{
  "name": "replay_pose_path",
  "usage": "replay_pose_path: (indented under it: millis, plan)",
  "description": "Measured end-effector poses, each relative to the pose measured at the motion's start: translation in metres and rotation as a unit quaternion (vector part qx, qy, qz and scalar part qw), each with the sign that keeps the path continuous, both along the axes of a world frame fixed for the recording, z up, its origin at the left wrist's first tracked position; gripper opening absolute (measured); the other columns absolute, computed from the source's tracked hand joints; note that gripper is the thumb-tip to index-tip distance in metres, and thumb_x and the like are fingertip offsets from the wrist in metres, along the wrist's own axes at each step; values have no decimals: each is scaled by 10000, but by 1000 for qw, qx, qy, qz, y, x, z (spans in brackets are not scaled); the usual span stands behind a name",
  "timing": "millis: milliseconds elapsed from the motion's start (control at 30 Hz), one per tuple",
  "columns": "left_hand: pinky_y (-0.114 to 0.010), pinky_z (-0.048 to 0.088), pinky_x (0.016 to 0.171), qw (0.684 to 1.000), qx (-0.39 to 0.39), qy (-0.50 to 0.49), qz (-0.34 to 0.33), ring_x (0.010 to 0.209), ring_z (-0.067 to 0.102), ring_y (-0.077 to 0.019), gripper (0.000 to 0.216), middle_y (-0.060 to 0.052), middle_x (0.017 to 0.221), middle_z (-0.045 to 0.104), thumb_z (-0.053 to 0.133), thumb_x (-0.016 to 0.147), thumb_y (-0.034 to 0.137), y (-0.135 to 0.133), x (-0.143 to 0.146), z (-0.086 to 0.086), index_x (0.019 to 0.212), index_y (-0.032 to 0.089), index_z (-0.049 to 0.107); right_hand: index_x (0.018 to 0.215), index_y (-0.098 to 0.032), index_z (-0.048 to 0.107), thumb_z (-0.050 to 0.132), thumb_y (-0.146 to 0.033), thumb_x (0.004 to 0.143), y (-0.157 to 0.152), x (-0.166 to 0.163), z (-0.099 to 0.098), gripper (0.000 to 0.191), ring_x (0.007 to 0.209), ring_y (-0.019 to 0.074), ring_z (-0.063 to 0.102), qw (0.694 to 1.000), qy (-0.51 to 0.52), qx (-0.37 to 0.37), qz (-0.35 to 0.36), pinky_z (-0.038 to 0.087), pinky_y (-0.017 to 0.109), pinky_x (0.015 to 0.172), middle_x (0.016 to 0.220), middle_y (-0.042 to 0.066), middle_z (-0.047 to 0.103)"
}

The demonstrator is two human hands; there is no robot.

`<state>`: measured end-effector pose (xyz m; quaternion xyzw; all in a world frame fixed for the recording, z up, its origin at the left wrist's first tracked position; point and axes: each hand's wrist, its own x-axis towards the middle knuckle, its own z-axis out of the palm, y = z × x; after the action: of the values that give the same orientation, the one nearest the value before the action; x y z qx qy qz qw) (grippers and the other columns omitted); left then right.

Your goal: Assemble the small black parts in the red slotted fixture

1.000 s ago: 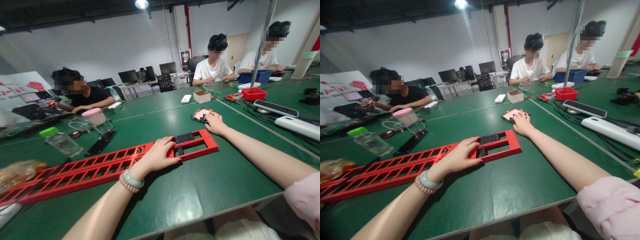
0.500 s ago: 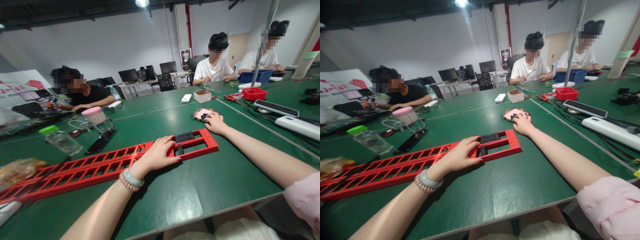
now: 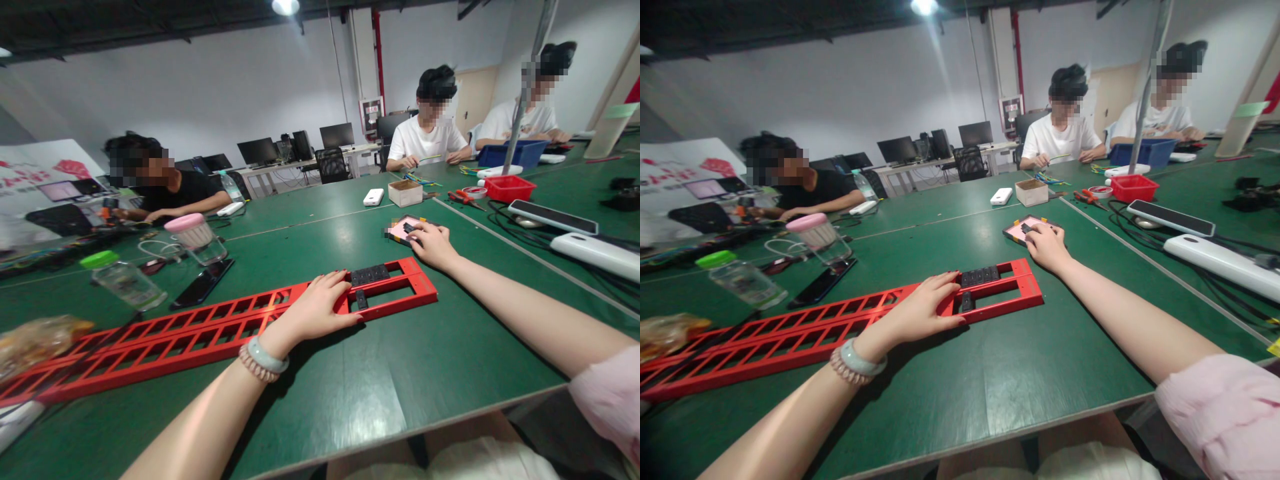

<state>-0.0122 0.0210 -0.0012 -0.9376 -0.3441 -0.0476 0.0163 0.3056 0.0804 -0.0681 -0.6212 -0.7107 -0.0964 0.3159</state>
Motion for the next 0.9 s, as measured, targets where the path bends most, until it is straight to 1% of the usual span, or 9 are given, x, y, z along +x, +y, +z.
replay_pose_path:
  millis: [133,233,400,467,600,667,733,800,900]
  plan:
    - [-452,277,1072,1000,1,-1,-2,1300,357,-305,623,-166,1410,385,521,762,632,0,-1,-1,1179,169,541,993,-178,624,445,-246,834,-1,1,2,249,1105,252,471,997,66,28,7,313,412,899,1160,120,560]
    - [-449,284,1069,1000,3,0,-4,1295,364,-305,625,-165,1405,391,520,762,633,0,-1,-1,1184,171,540,930,-165,587,491,-213,779,-1,3,5,185,1020,244,511,993,109,42,15,375,374,850,1047,121,578]
    - [-437,291,1067,1000,5,-2,-8,1290,371,-300,626,-168,1398,397,522,760,634,0,-1,0,1179,170,543,788,-195,497,522,-203,715,-2,3,9,78,812,214,522,983,167,74,-24,414,323,733,845,74,551]
    - [-441,288,1068,1000,2,-6,-6,1293,367,-303,623,-166,1400,397,527,756,636,0,-1,0,1172,172,547,757,-203,467,541,-249,720,-4,2,10,94,725,187,509,974,206,90,-32,411,301,677,787,44,535]
    - [-454,286,1067,1000,-7,-17,-1,1296,363,-309,626,-161,1399,403,537,746,641,-1,-2,0,1165,176,551,736,-212,454,574,-427,739,-8,-2,12,246,603,147,467,955,277,107,-12,387,270,586,677,-10,513]
    - [-454,289,1065,1000,-8,-19,-1,1294,364,-310,625,-159,1397,407,542,743,640,-1,-2,1,1161,177,554,742,-208,469,577,-479,737,-11,-5,12,291,590,142,469,949,296,110,9,389,266,575,661,-15,523]
    - [-448,292,1064,1000,-6,-19,-2,1294,366,-308,620,-158,1395,409,548,740,638,-1,-1,1,1154,178,558,767,-199,500,574,-494,743,-12,-7,11,306,608,147,498,943,313,109,34,412,276,593,684,-3,556]
    - [-442,292,1066,1000,-2,-16,-3,1295,366,-304,621,-159,1394,409,543,743,640,-1,-1,1,1156,176,557,815,-189,533,565,-490,758,-13,-10,10,308,645,160,538,935,335,106,54,447,298,629,724,16,592]
    - [-439,291,1068,1000,0,-11,-3,1296,365,-304,635,-166,1393,408,527,751,645,0,-2,1,1168,167,551,899,-184,566,531,-471,787,-14,-14,10,310,716,185,593,914,384,97,83,500,334,656,824,50,631]
